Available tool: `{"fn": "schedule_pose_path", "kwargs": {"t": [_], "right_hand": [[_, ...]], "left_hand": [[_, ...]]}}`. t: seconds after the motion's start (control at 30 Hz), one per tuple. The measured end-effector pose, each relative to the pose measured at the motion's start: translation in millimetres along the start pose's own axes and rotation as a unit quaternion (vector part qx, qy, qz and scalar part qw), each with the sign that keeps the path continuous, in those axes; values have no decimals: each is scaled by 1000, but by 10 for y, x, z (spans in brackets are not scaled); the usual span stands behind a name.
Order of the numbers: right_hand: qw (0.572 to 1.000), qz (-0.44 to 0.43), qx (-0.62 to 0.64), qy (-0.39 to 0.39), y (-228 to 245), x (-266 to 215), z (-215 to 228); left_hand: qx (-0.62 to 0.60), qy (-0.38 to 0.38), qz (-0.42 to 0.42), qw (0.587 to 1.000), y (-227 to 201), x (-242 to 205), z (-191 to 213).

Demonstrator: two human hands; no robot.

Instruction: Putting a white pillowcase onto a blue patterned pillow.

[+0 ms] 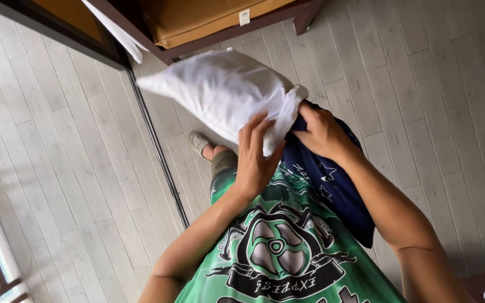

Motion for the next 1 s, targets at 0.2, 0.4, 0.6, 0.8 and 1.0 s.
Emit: {"fn": "schedule_pose_path", "kwargs": {"t": [0.2,0.4,0.6,0.8,1.0], "right_hand": [[990,-58,92,-94,157,62,412],[985,-67,88,-136,513,148,451],[962,-58,198,-180,468,49,348],[959,-38,216,-178,402,69,198],[983,-8,137,-125,313,17,100]], "left_hand": [[-31,-11,35,999,282,-33,-134],[-86,-114,-13,990,187,187,-201],[-253,271,241,897,543,542,-77],[5,131,68,989,61,401,247],[-162,-167,106,967,612,1070,765]]}}
Point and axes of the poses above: each hand's wrist, its own x-axis towards the middle knuckle, its own z-axis out of the back of the hand, y = z × x, the point moved 5 cm from there along x, towards the middle knuckle, and after that the axes turned 12 degrees about z, right-handed, at the moved point
